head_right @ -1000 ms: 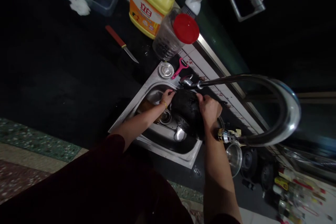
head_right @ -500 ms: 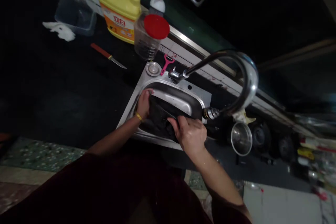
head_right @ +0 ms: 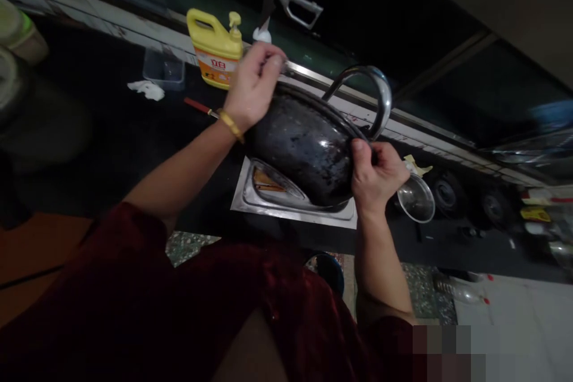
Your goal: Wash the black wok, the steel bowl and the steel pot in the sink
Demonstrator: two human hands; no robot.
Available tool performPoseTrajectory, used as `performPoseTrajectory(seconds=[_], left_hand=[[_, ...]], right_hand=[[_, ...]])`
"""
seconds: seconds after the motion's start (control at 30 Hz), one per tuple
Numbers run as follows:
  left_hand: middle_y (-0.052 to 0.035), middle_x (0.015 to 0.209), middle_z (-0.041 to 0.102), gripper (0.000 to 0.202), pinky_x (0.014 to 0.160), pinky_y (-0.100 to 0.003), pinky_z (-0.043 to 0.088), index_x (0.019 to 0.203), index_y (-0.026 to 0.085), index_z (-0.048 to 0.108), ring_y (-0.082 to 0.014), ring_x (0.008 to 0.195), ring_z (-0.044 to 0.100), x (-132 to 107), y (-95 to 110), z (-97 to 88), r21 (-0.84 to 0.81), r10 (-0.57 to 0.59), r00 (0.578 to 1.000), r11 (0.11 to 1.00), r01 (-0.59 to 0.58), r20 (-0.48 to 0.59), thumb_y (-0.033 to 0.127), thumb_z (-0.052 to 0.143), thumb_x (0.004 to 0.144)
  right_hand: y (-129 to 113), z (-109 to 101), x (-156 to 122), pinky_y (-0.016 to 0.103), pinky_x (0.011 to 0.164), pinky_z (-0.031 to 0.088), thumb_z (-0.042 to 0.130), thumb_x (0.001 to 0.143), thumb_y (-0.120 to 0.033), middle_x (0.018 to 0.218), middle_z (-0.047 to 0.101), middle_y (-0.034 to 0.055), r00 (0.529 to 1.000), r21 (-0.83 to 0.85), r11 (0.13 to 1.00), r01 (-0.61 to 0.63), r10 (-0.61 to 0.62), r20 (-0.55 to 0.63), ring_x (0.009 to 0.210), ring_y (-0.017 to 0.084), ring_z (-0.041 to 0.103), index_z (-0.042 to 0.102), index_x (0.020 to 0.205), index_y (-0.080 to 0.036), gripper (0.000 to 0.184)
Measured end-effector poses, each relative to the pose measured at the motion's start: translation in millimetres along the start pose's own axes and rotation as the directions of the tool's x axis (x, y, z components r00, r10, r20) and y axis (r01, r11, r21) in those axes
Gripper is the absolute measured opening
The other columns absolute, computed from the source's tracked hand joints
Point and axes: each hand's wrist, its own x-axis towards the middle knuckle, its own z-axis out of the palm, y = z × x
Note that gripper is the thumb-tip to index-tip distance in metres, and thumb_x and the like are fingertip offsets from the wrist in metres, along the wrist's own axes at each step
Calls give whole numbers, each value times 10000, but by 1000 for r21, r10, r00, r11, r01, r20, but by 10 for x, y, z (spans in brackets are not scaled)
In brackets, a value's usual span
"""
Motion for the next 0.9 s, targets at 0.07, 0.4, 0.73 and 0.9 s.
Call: performPoseTrajectory(seconds=[0.07, 0.4, 0.73, 0.9], left_hand=[[32, 820, 602, 95, 837, -273, 490, 909, 211, 570, -134, 835, 622, 72, 53, 212, 40, 17, 996, 999, -21, 93, 203, 479, 935], [-41, 841, 621, 197, 930, -289, 427, 922, 177, 592, -195, 970, 617, 6, -174, 1304, 0, 47, 980, 999, -48, 195, 339, 481, 940], [-93, 973, 646, 249, 892, -343, 414, 1079, 158, 561, -210, 931, 586, -148, 552, 1593, 167, 101, 866, 964, -207, 489, 264, 375, 953], [-77, 1168, 563, 281, 983, -370, 345, 973, 211, 665, -218, 1130, 474, -375, 638, 1574, 234, 183, 888, 924, -302, 423, 267, 391, 949]], right_hand=[[216, 124, -57, 319, 604, 420, 375, 884, -596, 601, 466, 15, 993, 44, 996, -74, 78, -91, 632, 173, 516, 593, 709, -184, 498], [852, 372, -425, 264, 525, 316, 346, 819, -700, 523, 265, -46, 912, 230, 922, -312, 359, -199, 528, 109, 337, 369, 535, -226, 553], [905, -84, -238, 244, 582, 284, 354, 939, -426, 688, 608, 41, 976, -35, 976, -217, 217, 7, 612, 130, 512, 636, 835, -167, 396], [857, -151, 40, 264, 566, 217, 323, 969, -404, 736, 675, 78, 956, -223, 951, -212, 249, 153, 610, 156, 565, 659, 913, -179, 408]])
